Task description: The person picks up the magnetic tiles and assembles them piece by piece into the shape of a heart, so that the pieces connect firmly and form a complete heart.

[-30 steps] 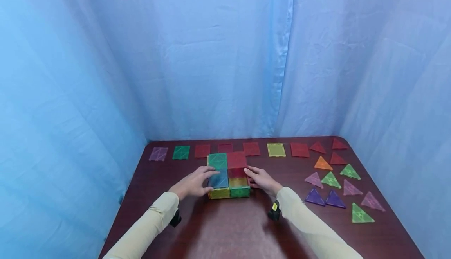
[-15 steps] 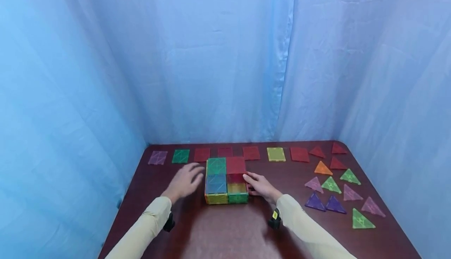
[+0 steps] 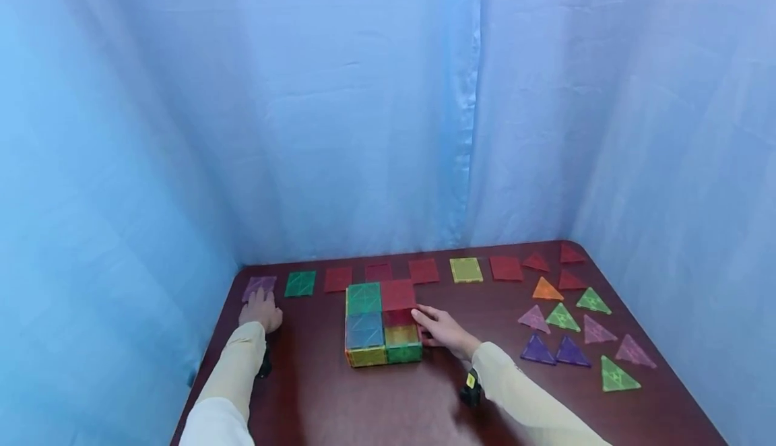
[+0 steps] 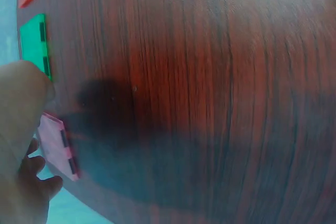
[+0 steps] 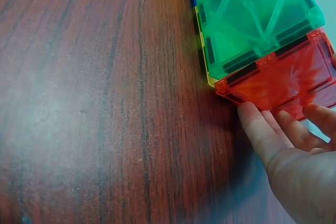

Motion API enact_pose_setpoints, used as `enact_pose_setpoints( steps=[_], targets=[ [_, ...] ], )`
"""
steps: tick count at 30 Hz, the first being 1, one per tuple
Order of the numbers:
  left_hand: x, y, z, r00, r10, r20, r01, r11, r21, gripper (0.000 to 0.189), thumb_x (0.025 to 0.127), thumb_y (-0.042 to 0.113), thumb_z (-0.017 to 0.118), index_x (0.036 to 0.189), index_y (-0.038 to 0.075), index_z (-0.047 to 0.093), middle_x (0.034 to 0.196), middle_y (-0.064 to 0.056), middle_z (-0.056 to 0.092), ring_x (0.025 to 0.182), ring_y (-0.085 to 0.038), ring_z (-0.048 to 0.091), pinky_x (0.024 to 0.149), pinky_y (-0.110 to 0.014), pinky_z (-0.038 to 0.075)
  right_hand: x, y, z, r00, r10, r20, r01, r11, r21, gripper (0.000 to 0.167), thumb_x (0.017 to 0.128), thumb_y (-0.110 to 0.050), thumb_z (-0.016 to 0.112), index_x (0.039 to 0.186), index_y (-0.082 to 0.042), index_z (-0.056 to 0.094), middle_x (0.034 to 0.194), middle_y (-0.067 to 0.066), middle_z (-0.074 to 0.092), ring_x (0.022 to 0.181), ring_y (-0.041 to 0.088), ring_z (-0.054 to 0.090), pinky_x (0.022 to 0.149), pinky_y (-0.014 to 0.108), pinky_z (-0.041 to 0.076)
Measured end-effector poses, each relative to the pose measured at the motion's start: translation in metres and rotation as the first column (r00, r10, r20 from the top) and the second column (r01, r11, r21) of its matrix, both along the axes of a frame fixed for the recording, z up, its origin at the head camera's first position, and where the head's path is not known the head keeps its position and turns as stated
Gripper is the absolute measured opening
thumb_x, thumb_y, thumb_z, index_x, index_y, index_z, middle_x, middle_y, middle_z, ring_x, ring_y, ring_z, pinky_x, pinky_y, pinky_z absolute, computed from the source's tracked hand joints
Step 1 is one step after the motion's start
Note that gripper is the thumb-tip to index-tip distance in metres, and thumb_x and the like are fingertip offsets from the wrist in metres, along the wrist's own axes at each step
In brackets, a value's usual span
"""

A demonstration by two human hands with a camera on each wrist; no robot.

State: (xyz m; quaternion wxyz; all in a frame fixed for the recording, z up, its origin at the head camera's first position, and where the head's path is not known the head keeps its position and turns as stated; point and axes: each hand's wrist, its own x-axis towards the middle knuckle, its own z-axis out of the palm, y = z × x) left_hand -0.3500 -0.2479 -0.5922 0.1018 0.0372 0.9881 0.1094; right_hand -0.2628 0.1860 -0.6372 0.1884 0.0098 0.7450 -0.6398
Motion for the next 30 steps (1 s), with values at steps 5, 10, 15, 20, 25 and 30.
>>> enact_pose_setpoints(
  steps=[5, 10, 15, 20, 25, 30],
  targets=[
    [0.013, -0.005, -0.021, 0.998, 0.051, 0.046, -0.054, 0.996, 0.068, 0.059, 0.102, 0.019, 0.036, 0.150, -0.015, 0.030, 0.159, -0.037, 0.019, 0.145, -0.056, 0.021, 0.111, -0.069, 0.033, 0.002, -0.003, 0.001, 1.000, 0.014, 0.003, -0.014, 1.000, 0.001, 0.080, 0.099, -0.056, 0.058, 0.159, -0.008, 0.033, 0.146, 0.023, 0.053, 0.126, 0.031, 0.059, 0.092, 0.045, 0.059],
    [0.025, -0.005, -0.035, 0.996, 0.057, -0.069, -0.052, 0.996, 0.077, 0.056, 0.099, 0.020, 0.040, 0.142, -0.017, 0.041, 0.148, -0.037, 0.036, 0.133, -0.055, 0.040, 0.104, -0.066, 0.040, 0.003, -0.006, 0.001, 1.000, 0.018, -0.012, -0.019, 1.000, -0.015, 0.082, 0.099, -0.055, 0.058, 0.158, -0.005, 0.033, 0.144, 0.024, 0.055, 0.124, 0.030, 0.061, 0.090, 0.044, 0.059],
    [0.058, -0.002, -0.035, 0.977, -0.087, -0.195, 0.088, 0.996, -0.005, 0.051, 0.099, 0.017, 0.051, 0.139, -0.015, 0.047, 0.134, -0.033, 0.050, 0.124, -0.049, 0.052, 0.100, -0.060, 0.047, 0.005, -0.009, 0.002, 1.000, 0.014, -0.005, -0.014, 1.000, -0.019, 0.079, 0.101, -0.052, 0.056, 0.159, -0.006, 0.032, 0.145, 0.024, 0.054, 0.125, 0.030, 0.061, 0.091, 0.043, 0.059],
    [0.101, 0.005, -0.039, 0.923, -0.209, -0.324, 0.192, 0.978, -0.085, 0.045, 0.095, 0.016, 0.064, 0.131, -0.010, 0.057, 0.119, -0.026, 0.059, 0.109, -0.041, 0.063, 0.088, -0.052, 0.056, 0.002, -0.006, 0.002, 1.000, -0.001, 0.002, 0.001, 1.000, -0.009, 0.077, 0.101, -0.052, 0.057, 0.158, -0.006, 0.034, 0.146, 0.024, 0.052, 0.124, 0.032, 0.060, 0.090, 0.042, 0.060],
    [0.111, 0.014, -0.039, 0.885, -0.232, -0.403, 0.208, 0.973, -0.103, 0.043, 0.092, 0.020, 0.072, 0.126, -0.004, 0.060, 0.112, -0.024, 0.058, 0.102, -0.040, 0.062, 0.082, -0.053, 0.056, -0.004, 0.000, 0.001, 1.000, -0.017, 0.015, 0.017, 1.000, -0.013, 0.080, 0.098, -0.054, 0.059, 0.158, -0.007, 0.035, 0.149, 0.023, 0.050, 0.127, 0.032, 0.059, 0.090, 0.042, 0.059],
    [0.091, 0.014, -0.037, 0.930, -0.228, -0.288, 0.247, 0.968, 0.031, 0.062, 0.093, 0.024, 0.071, 0.146, -0.002, 0.050, 0.154, -0.032, 0.038, 0.143, -0.053, 0.033, 0.109, -0.065, 0.038, -0.006, 0.002, 0.002, 1.000, -0.006, 0.023, 0.006, 1.000, -0.011, 0.078, 0.100, -0.052, 0.057, 0.159, -0.007, 0.033, 0.151, 0.023, 0.048, 0.130, 0.033, 0.056, 0.092, 0.043, 0.059]
  ],
)
